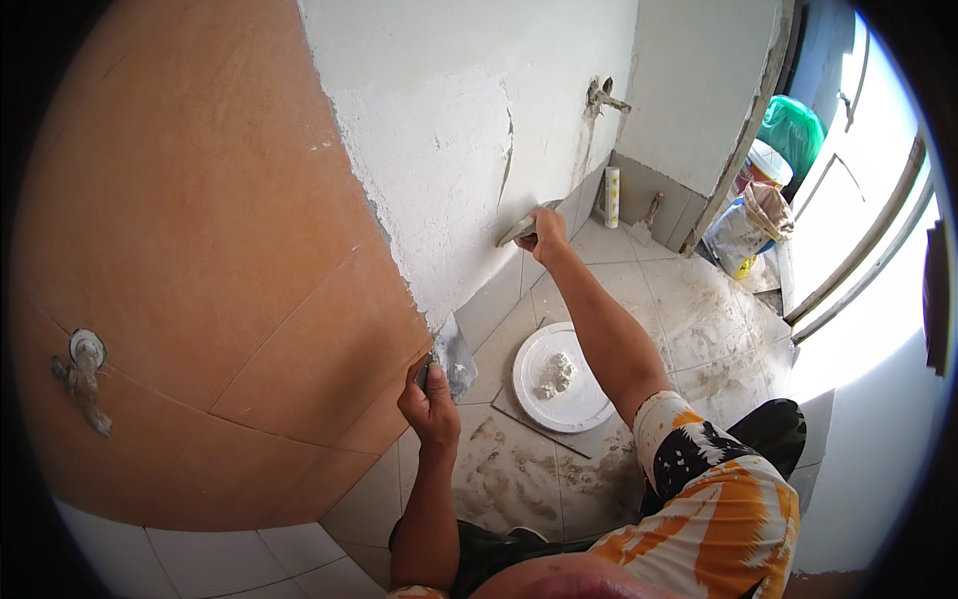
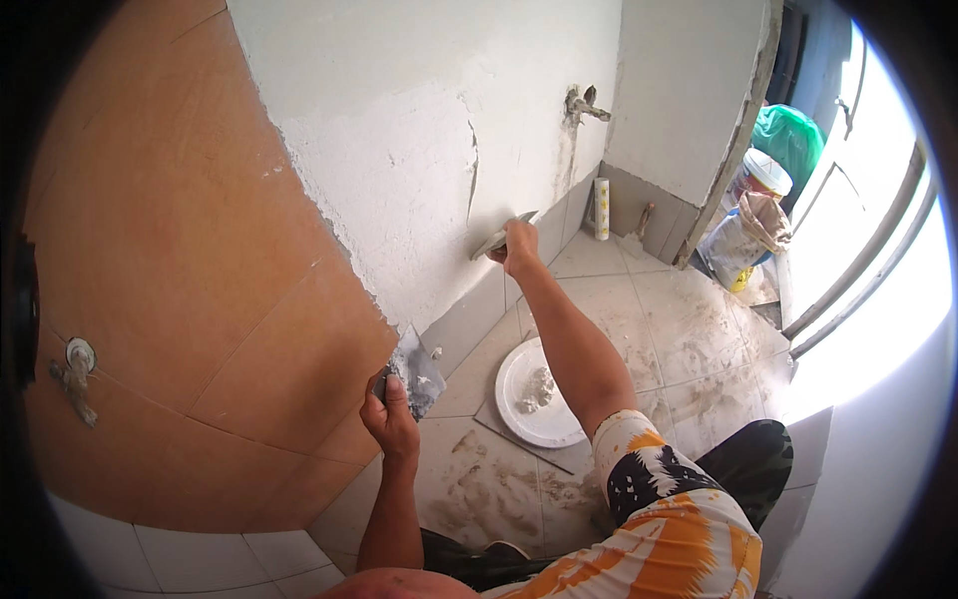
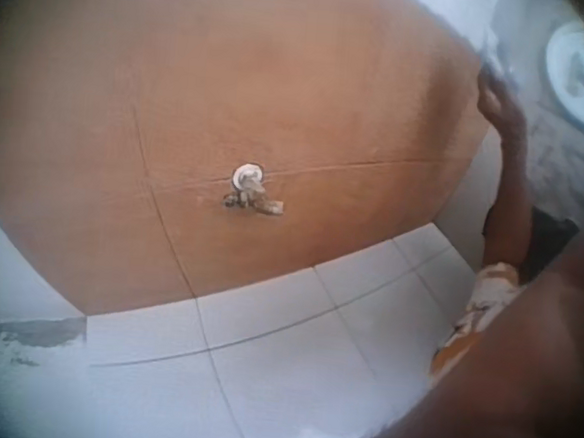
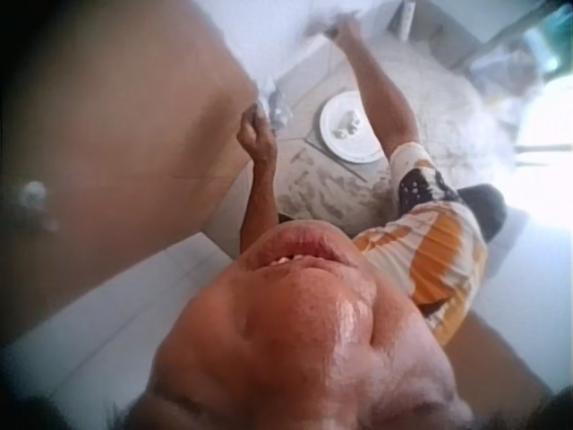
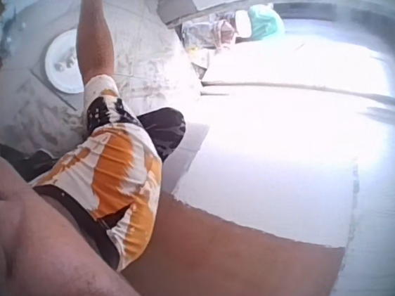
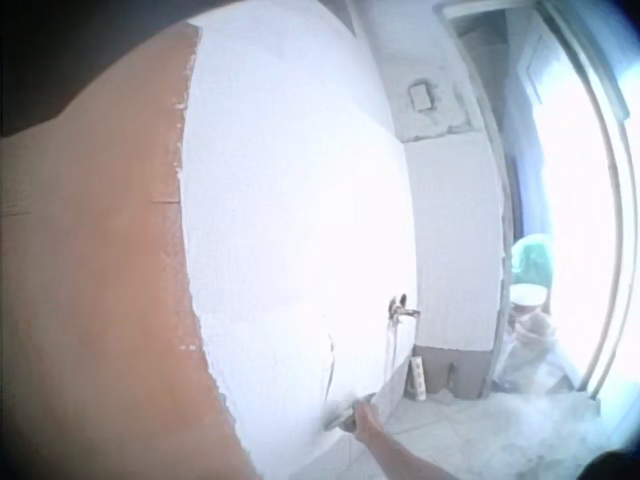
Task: The person applies white plaster to a wall using a trowel and a smaller scraper. They repeatedly scoop plaster from a bucket lid and spread it onto the wall surface, smoothing it with the tools.
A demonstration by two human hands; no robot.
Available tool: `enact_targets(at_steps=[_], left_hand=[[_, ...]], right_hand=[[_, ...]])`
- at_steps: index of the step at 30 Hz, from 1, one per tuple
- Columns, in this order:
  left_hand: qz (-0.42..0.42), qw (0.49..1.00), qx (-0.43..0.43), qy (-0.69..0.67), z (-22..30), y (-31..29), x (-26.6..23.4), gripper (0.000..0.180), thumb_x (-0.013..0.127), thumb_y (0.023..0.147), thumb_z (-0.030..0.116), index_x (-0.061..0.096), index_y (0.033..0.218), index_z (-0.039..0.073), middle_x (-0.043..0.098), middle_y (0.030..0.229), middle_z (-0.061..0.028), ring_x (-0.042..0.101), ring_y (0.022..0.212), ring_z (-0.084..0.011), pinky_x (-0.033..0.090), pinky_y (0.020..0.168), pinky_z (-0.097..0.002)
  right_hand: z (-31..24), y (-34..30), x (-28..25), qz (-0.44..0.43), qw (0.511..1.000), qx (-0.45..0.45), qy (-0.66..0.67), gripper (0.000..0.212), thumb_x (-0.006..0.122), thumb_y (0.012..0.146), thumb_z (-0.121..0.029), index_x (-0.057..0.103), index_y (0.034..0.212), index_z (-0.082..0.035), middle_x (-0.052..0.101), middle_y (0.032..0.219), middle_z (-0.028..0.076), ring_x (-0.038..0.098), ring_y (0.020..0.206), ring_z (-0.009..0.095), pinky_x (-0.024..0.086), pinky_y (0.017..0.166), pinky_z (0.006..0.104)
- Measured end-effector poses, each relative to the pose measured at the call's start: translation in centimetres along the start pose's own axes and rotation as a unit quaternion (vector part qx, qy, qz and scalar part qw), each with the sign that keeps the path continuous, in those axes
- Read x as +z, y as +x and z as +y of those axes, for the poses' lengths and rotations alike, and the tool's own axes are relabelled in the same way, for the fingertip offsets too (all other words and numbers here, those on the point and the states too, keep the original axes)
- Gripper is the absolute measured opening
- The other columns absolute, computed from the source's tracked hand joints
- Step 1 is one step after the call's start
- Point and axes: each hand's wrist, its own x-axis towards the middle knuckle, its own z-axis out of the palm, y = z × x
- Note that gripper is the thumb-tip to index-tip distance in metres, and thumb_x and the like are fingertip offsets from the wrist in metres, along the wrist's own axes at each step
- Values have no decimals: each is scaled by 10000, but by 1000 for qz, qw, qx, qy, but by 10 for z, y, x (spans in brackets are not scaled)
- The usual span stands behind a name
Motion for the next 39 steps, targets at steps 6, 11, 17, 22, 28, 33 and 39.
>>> enact_targets(at_steps=[6, 11, 17, 22, 28, 33, 39], left_hand=[[-5, 1000, -28, -14, 10, -2, 4, 271, 521, 1007, 216, 591, 942, -37, 542, 759, -1, 460, 695, -78, 396, 605, -253], [7, 1000, -18, 5, 1, -2, 11, 282, 518, 1006, 203, 607, 983, -63, 585, 764, -27, 496, 692, -91, 428, 609, -257], [26, 997, -59, -33, -2, -1, 1, 218, 517, 1003, 167, 578, 926, -28, 531, 807, 31, 454, 733, -71, 399, 645, -247], [86, 990, -89, -70, 0, 0, 6, 286, 521, 1013, 194, 581, 1078, -79, 601, 890, -29, 514, 788, -99, 450, 702, -266], [101, 984, -108, -96, 0, 0, 0, 284, 515, 1016, 182, 573, 1098, -83, 602, 950, -38, 512, 846, -97, 444, 759, -254], [81, 977, -154, -125, 2, -1, -6, 273, 525, 1011, 189, 584, 1118, -55, 602, 967, -28, 514, 844, -97, 439, 756, -251], [109, 881, -285, -361, 9, 9, 6, 310, 550, 976, 180, 550, 1229, 0, 625, 1145, -68, 606, 1014, -203, 472, 934, -347]], right_hand=[[-162, -3, 52, -39, 973, -198, -114, 264, 492, 848, -169, 543, 1020, 24, 623, 884, 157, 645, 677, 273, 574, 551, 417], [-219, -94, 121, -34, 833, -485, -264, 437, 505, 817, -190, 519, 1157, 84, 645, 889, 175, 658, 683, 253, 579, 553, 381], [-161, -132, 70, -143, 905, -374, -146, 353, 459, 817, -65, 496, 1132, 90, 629, 860, 174, 669, 653, 249, 551, 446, 352], [-7, -42, -33, 19, 996, 33, 75, 280, 482, 869, -76, 485, 1119, 50, 591, 968, 205, 636, 734, 314, 579, 586, 458], [12, -19, 2, -8, 999, 36, 30, 254, 505, 911, -148, 497, 1076, 44, 590, 956, 210, 641, 687, 319, 582, 525, 408], [-151, -44, 68, -69, 985, -138, -82, 231, 511, 938, -215, 567, 975, 5, 631, 816, 123, 648, 642, 236, 582, 534, 358], [-247, -141, 122, -207, 864, -398, -230, 322, 534, 911, -237, 517, 1101, 22, 582, 933, 181, 642, 710, 267, 591, 528, 393]])
